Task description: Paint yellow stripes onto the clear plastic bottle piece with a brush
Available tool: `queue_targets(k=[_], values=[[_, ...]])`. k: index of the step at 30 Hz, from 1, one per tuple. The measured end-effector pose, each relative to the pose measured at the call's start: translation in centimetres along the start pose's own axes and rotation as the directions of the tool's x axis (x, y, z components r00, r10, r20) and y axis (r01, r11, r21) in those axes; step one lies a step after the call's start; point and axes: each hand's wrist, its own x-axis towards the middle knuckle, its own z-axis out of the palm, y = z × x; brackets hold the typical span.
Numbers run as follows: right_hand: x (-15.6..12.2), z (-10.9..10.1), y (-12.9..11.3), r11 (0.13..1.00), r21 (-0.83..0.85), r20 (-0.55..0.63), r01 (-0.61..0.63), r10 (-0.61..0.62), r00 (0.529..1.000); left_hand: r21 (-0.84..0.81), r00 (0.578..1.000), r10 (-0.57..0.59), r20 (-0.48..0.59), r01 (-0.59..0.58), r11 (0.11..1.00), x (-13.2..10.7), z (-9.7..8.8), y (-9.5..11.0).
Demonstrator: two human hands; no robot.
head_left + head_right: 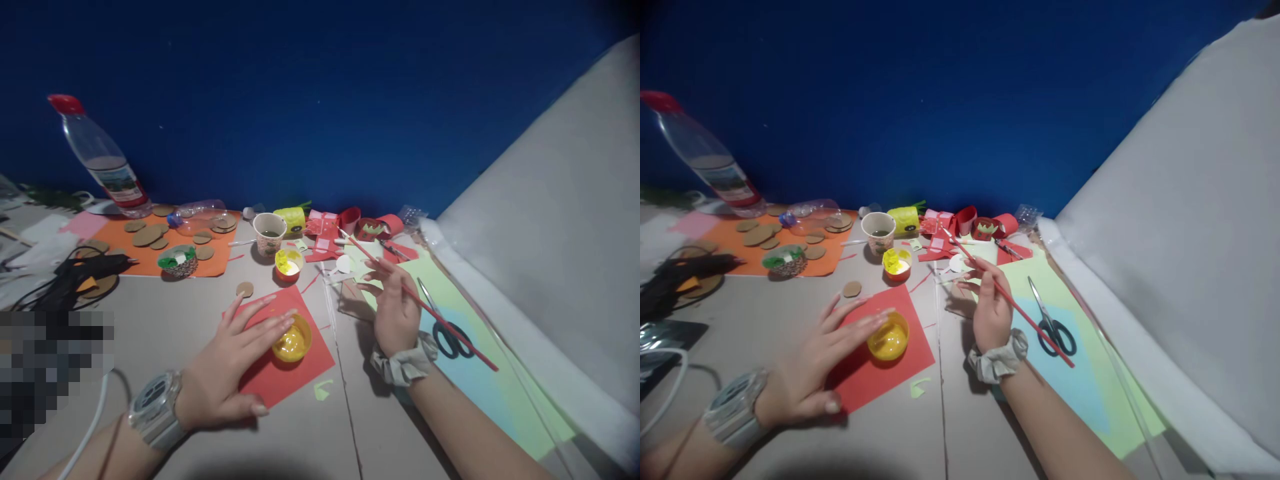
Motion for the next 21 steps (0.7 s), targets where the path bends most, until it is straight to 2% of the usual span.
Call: queue_targets(k=[5,13,21], values=[[-0.76,0.47,0.09,0.994,-0.073,-0.057,0.085,-0.089,0.994,0.05,0.999,-0.02,0.04,0.018,0.999,0.15,0.1,0.22],[-0.7,0.3,0.56,0.998,-0.062,-0.021,0.026,-0.027,0.999,0.056,0.996,-0.059,0.059,0.056,0.997,0.17,0.16,-0.14],[-1.0,0.7,0.07,0.999,-0.035,0.012,0.022,-0.021,1.0,0.065,0.995,-0.072,0.065,0.068,0.996,0.17,0.29,-0.18]])
